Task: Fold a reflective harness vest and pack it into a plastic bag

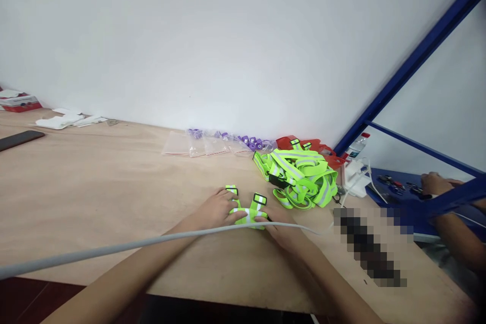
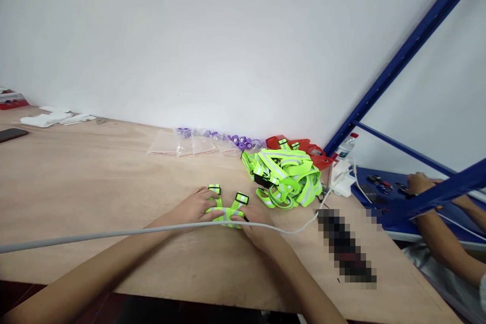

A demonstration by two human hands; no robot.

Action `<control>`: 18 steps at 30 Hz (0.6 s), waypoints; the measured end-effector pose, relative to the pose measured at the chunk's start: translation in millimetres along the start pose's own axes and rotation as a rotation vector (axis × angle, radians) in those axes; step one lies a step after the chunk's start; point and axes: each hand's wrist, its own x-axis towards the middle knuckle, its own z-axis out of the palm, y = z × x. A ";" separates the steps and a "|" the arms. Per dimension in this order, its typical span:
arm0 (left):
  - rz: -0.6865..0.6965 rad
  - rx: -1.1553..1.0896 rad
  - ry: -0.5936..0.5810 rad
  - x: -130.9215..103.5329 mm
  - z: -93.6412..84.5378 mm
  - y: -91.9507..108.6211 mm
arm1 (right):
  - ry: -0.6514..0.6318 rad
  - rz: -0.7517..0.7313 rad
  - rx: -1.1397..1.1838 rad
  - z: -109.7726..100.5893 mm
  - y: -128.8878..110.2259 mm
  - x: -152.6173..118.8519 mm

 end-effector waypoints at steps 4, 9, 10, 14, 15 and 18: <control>-0.010 -0.023 0.000 3.4 -0.2 0.1 | -0.030 0.038 0.010 -3.6 -1.0 2.7; -0.104 -0.107 -0.025 2.9 -3.1 1.3 | -0.011 0.046 -0.010 -7.2 -7.5 -1.1; -0.109 -0.123 -0.040 2.6 -3.3 0.7 | 0.005 0.035 -0.023 -7.7 -8.8 -1.9; -0.129 -0.131 -0.059 2.0 -2.0 -2.0 | 0.014 0.038 -0.041 -8.5 -10.8 -3.1; -0.133 -0.127 -0.052 2.0 -1.4 -2.5 | 0.004 0.052 -0.036 -8.5 -10.5 -2.7; -0.125 -0.111 -0.028 2.5 0.6 -4.3 | -0.015 0.093 -0.022 -7.9 -8.0 0.5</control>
